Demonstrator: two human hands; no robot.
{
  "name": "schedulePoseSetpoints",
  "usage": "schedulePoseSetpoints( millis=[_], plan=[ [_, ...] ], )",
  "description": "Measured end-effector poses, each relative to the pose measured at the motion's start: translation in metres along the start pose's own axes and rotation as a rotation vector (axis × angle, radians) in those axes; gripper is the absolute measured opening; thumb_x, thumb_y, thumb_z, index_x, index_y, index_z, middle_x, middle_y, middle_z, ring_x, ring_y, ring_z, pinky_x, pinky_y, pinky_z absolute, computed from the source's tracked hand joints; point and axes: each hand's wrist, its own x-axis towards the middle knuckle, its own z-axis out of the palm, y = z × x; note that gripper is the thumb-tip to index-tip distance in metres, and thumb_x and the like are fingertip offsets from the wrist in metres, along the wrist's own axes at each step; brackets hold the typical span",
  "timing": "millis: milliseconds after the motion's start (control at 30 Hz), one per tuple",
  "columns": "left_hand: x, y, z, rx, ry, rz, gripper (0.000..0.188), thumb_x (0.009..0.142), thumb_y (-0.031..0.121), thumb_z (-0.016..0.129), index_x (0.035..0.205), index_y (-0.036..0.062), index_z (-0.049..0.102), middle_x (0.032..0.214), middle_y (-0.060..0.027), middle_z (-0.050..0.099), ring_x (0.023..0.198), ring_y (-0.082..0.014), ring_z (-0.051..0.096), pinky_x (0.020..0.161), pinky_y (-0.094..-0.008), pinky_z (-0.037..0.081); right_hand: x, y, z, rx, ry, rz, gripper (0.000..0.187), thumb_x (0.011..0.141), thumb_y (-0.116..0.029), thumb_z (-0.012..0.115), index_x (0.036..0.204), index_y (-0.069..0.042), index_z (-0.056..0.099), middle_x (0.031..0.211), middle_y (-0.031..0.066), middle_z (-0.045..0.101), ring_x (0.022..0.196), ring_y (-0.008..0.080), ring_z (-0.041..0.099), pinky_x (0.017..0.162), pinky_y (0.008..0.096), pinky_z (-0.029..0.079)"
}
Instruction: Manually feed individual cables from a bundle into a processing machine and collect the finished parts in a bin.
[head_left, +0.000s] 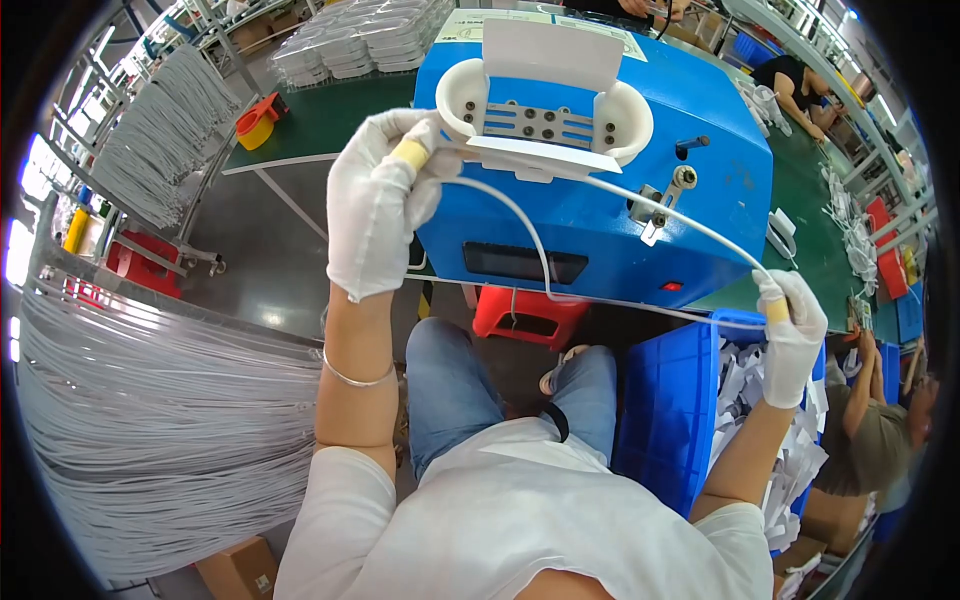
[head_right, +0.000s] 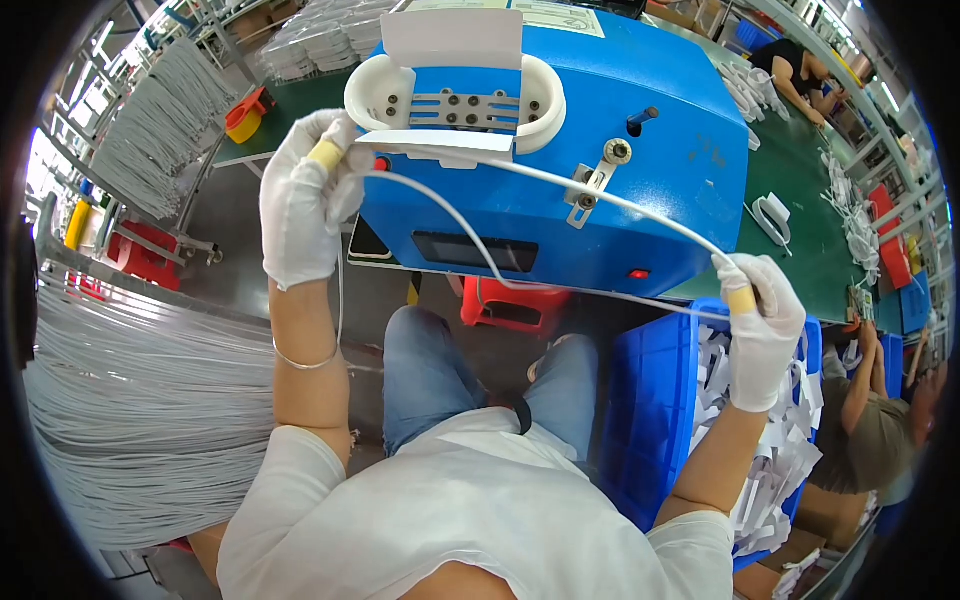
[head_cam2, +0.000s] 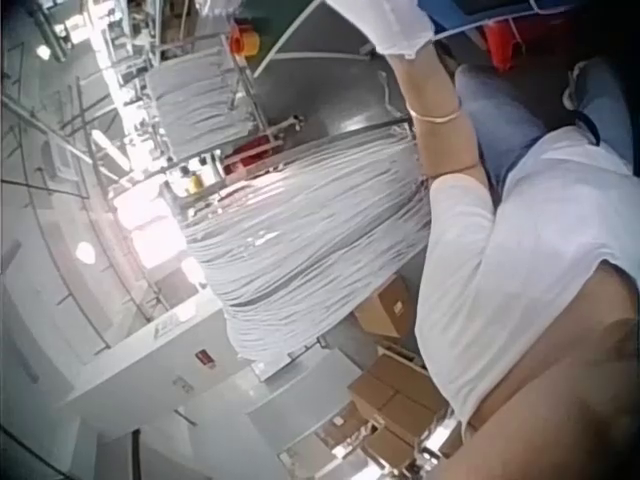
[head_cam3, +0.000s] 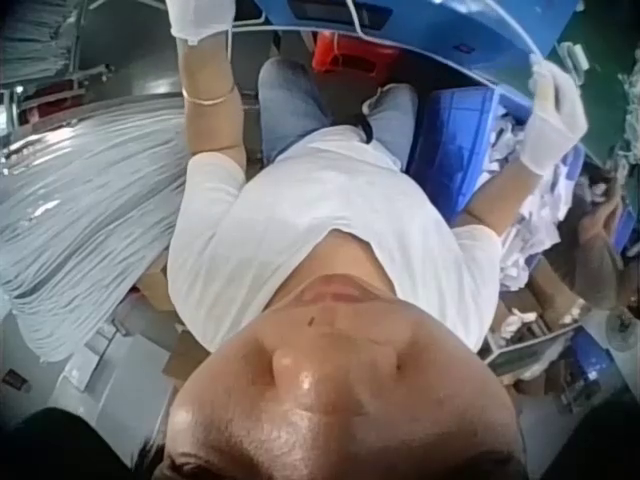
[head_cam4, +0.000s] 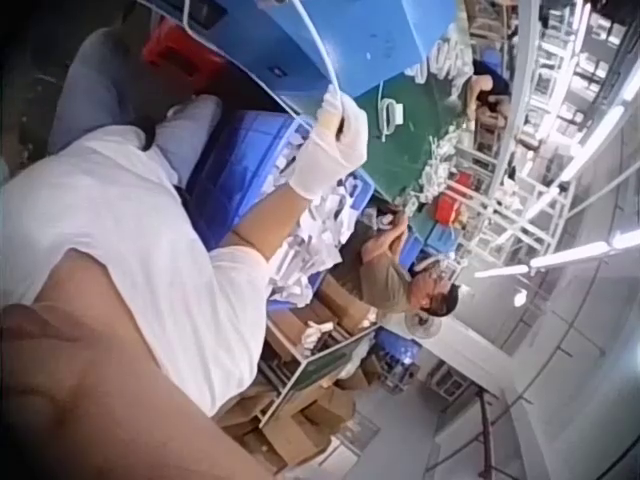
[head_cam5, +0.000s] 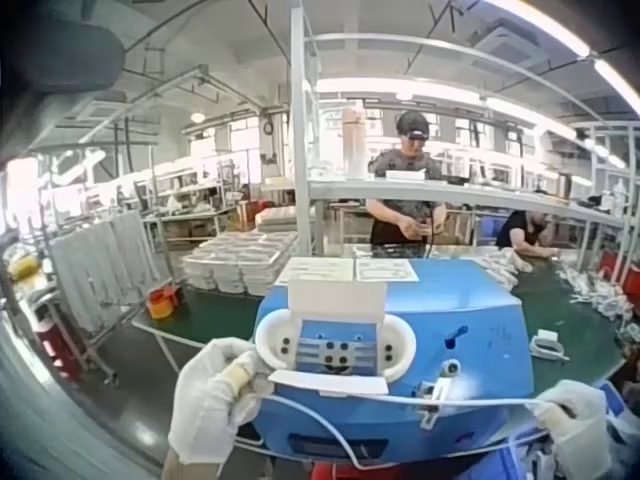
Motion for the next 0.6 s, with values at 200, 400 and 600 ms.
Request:
schedulePoseSetpoints(
  millis=[200,400,600],
  plan=[
    [0.001,-0.005,0.014,0.129,0.136,-0.044,0.014,0.091,0.013,0.060,0.096,-0.0005,0.058,0.073,-0.0057,0.063,0.049,-0.0002,0.046,0.041,-0.0131,0.032,0.010,0.014,-0.003,0.009,-0.022,0.014,0.014,0.089,-0.010,0.059,0.090,0.003,0.065,0.072,-0.0028,0.049,0.065,0.0037,0.040,0.056,0.0192,0.029],
    [0.001,-0.023,0.019,0.358,0.145,0.322,0.013,0.089,0.009,0.061,0.095,-0.0018,0.056,0.079,-0.0058,0.062,0.065,-0.0059,0.057,0.056,-0.0180,0.046,0.040,0.009,-0.020,-0.006,0.073,0.025,0.019,0.091,-0.018,0.057,0.089,-0.001,0.065,0.070,-0.0055,0.048,0.058,0.0011,0.036,0.050,0.0170,0.023],
    [-0.014,-0.027,0.013,0.353,0.144,0.299,0.027,0.092,0.011,0.058,0.116,-0.0007,0.053,0.077,-0.0018,0.059,0.071,-0.0052,0.056,0.064,-0.0182,0.046,0.108,0.025,-0.012,-0.092,-0.013,-0.087,0.019,0.091,-0.019,0.056,0.089,-0.003,0.067,0.069,-0.0039,0.052,0.058,0.0019,0.039,0.050,0.0180,0.029]
  ],
)
